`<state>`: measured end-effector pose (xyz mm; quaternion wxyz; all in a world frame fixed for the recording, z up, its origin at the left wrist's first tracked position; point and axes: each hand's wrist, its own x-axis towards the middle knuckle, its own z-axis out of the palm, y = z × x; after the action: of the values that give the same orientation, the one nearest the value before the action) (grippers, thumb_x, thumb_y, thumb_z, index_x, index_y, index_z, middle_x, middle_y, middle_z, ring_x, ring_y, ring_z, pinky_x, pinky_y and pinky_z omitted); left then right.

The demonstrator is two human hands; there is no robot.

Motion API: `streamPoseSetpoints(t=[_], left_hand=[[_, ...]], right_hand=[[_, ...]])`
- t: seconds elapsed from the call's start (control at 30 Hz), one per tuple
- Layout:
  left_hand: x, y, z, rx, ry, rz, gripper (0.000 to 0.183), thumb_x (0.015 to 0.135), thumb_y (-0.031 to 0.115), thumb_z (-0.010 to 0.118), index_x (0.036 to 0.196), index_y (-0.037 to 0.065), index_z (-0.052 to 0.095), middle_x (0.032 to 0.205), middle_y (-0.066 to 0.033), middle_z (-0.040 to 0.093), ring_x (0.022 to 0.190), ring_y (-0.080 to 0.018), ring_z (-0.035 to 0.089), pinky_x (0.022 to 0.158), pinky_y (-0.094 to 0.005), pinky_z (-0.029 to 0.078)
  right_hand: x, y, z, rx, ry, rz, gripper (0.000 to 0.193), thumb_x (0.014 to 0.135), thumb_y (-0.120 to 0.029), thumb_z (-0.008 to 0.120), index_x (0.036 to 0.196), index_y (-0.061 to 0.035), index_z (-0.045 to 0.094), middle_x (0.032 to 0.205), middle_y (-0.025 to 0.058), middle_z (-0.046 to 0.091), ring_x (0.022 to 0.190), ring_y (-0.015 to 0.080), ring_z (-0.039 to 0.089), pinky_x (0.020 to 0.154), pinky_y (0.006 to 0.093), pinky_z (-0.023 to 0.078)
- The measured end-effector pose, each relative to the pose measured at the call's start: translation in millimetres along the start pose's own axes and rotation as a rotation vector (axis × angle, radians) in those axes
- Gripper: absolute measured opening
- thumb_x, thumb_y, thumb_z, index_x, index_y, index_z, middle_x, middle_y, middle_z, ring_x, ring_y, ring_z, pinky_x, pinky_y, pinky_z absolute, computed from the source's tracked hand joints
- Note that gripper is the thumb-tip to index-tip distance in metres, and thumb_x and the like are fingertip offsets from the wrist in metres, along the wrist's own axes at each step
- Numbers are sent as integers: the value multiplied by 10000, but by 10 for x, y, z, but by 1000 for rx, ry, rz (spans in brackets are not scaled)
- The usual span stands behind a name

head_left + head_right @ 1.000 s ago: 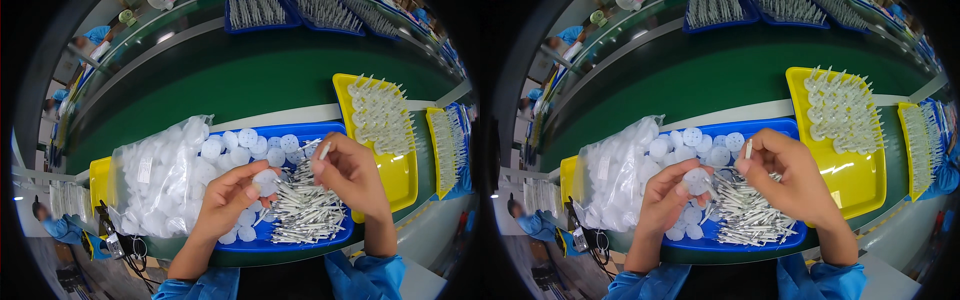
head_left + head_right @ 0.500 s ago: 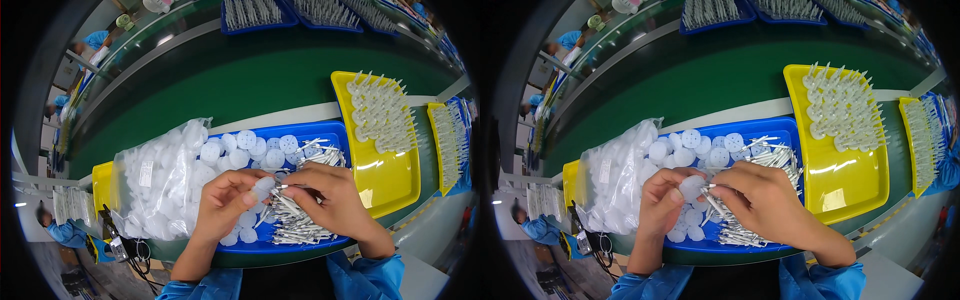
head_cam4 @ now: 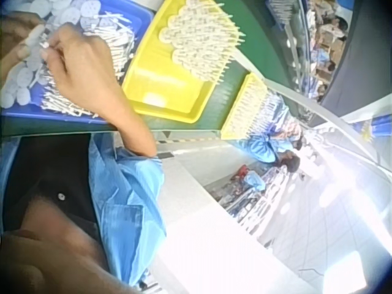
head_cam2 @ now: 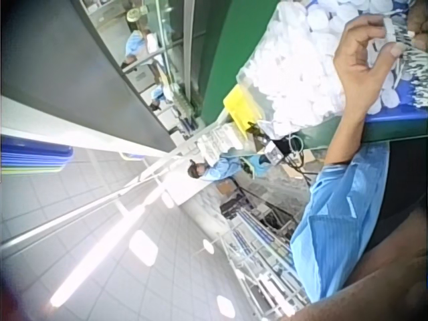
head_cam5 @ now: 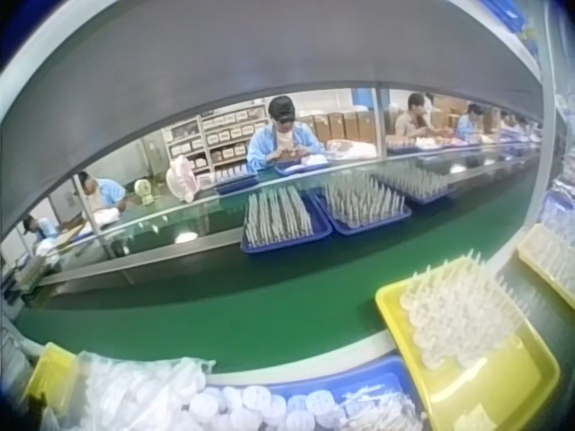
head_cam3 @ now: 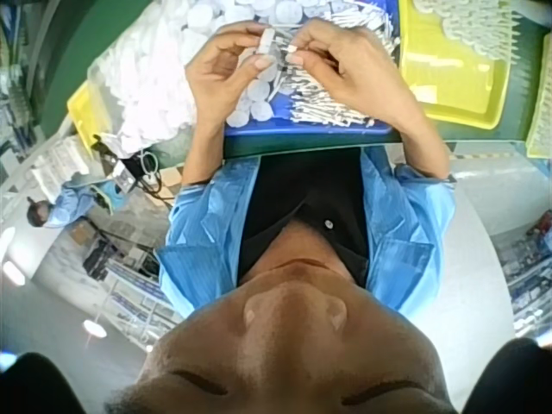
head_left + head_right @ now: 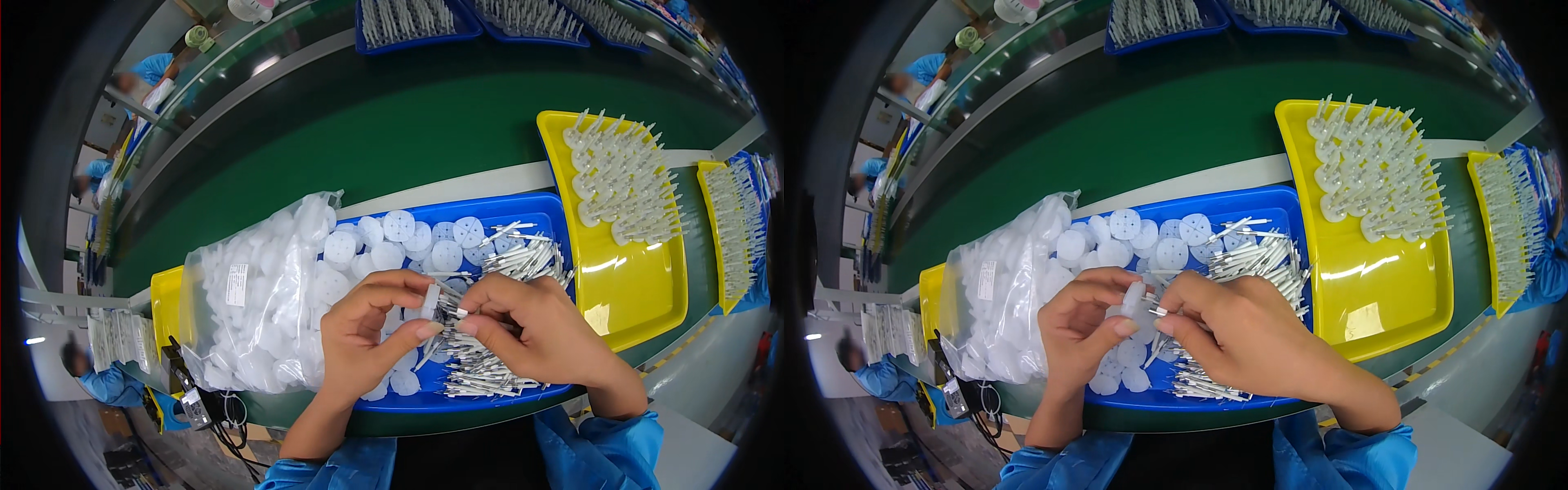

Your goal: The person inserts small white plastic rods into the holes of white circular plastic discs. The person picks up a disc from a blue tray, inserts several rods into it, and then places the completed unit into a yellow tray. The process is repeated continuously throughout the video.

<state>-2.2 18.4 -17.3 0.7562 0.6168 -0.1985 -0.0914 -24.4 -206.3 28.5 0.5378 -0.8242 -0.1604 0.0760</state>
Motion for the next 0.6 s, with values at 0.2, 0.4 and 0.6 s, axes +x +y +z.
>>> streamPoseSetpoints(t=[0.2, 0.4, 0.6], left_hand=[[12, 9, 1, -69, -37, -43, 310, 805, -140, 724, 1089, -35, 660, 1224, -203, 622, 1160, -258, 607, 1014, -395, 476], [22, -1, 3, -92, -74, -48, 297, 816, -130, 721, 1095, -41, 672, 1224, -204, 627, 1161, -267, 608, 996, -395, 486], [22, -10, 7, -87, -84, -22, 280, 817, -127, 717, 1087, -54, 692, 1204, -203, 641, 1144, -272, 619, 971, -394, 503]], right_hand=[[4, 61, 24, -54, 63, -69, 111, 899, -83, 700, 940, -29, 612, 660, 117, 654, 564, 243, 654, 517, 320, 456], [34, 86, 15, -19, 38, -29, 120, 902, -78, 702, 933, -14, 606, 665, 113, 657, 558, 214, 648, 523, 297, 442], [31, 108, 41, 112, 19, -7, 115, 918, -97, 669, 929, -15, 589, 674, 148, 653, 589, 315, 656, 538, 377, 475]])
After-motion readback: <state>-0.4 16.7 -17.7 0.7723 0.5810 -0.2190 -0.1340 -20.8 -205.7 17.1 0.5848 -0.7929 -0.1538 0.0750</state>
